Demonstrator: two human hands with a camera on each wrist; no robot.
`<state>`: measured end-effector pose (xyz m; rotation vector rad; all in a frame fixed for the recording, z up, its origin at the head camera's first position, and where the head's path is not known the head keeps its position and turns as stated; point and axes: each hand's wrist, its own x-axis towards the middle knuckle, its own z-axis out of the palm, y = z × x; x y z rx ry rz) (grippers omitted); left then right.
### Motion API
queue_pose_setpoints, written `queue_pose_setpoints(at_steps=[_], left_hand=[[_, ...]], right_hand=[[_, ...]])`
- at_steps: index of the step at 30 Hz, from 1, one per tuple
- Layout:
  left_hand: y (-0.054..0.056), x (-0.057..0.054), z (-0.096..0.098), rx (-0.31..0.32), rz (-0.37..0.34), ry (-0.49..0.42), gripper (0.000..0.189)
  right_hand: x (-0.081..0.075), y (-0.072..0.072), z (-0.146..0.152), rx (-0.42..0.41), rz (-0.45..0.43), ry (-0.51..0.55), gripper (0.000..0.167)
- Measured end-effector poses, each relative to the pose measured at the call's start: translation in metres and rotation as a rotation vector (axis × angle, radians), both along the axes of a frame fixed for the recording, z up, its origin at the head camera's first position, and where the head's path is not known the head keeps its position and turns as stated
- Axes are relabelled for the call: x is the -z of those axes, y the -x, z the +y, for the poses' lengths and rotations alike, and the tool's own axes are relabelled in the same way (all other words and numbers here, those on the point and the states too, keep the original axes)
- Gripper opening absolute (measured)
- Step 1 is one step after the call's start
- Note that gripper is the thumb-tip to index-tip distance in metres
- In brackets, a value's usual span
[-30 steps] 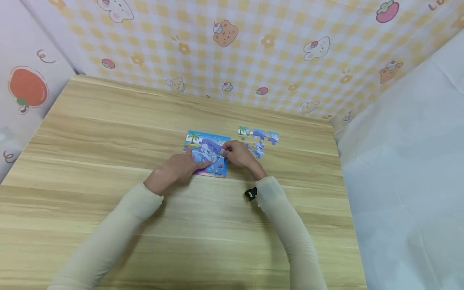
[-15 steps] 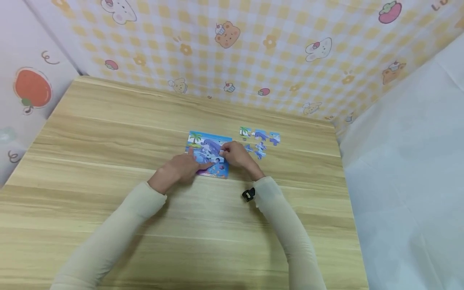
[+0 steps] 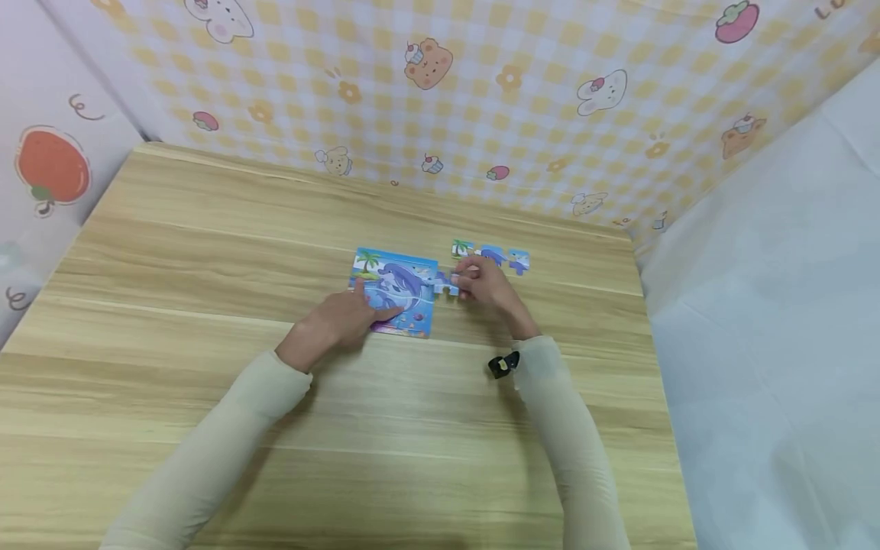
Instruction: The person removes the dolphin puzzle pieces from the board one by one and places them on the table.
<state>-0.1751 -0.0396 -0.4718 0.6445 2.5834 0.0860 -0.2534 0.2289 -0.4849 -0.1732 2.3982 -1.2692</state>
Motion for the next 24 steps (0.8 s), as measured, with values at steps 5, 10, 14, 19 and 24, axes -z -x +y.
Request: queue_pose_setpoints(at_steps=[5,10,14,19,24], left_hand=[[-0.001,-0.002,0.0,0.007,0.014,-0.006,0.067],[-0.003,-0.005,-0.001,0.008,0.016,0.001,0.069],[-0.004,-0.004,-0.001,0.003,0.014,-0.002,0.072],[-0.003,-0.002,-0.001,0.0,0.018,-0.005,0.074],[-0.002,0.0,0.0,-0.002,0.026,-0.012,0.074]], right_hand=[[-0.004,0.002,0.034,0.0,0.048,-0.026,0.014],[-0.009,0.005,0.069,-0.039,0.078,-0.094,0.024],[-0.011,0.002,0.091,-0.003,0.099,-0.137,0.027],[-0.011,0.001,0.109,0.047,0.102,-0.188,0.028],[-0.008,0.003,0.113,0.044,0.104,-0.236,0.029]])
